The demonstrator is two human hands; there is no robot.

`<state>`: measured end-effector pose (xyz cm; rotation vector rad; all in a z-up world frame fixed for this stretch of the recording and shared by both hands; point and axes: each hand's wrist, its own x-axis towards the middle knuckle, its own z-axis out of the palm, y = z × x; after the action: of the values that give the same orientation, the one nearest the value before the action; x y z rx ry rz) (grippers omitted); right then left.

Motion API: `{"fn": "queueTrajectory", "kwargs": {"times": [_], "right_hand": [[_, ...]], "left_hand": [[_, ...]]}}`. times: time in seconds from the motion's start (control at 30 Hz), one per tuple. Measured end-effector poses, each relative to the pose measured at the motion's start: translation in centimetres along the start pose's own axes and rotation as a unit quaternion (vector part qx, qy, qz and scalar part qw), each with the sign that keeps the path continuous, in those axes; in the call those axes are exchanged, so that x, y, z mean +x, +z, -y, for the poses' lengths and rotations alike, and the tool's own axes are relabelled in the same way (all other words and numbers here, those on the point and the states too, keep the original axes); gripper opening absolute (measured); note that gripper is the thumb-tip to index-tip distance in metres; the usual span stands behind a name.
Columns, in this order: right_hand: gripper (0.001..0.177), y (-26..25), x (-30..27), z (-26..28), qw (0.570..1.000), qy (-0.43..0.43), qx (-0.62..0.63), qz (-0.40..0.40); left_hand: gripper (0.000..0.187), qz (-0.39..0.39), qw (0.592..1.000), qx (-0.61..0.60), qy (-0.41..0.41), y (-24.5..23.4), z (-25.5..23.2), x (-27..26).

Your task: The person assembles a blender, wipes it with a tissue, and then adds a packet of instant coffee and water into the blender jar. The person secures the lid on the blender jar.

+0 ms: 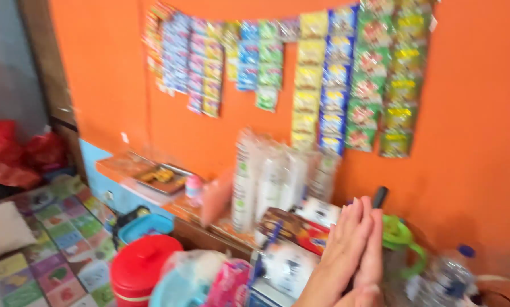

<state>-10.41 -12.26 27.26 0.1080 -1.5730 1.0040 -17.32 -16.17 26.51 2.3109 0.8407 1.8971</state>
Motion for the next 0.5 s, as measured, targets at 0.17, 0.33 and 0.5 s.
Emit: {"fn": "queueTrajectory", "kwargs": {"times": [0.17, 0.33, 0.5], "right_hand": [[0.065, 12.8, 0.2, 1.2, 0.999, -0.036, 0.026, 0.019], [0.064, 25.1, -1.0, 3.3, 0.995, -0.079, 0.044, 0.04], [0.062, 35.7, -2.4, 5.9, 0.989, -0.128, 0.07, 0.019]], "left_hand": [[0.083, 0.029, 0.995, 0.086, 0.031, -13.7, -9.0, -2.6], [0.085, -0.054, 0.996, 0.074, 0.01, -25.4, -19.4, -6.6], [0.074, -0.074, 0.994, 0.058, 0.056, -30.6, -25.2, -8.7]]}}
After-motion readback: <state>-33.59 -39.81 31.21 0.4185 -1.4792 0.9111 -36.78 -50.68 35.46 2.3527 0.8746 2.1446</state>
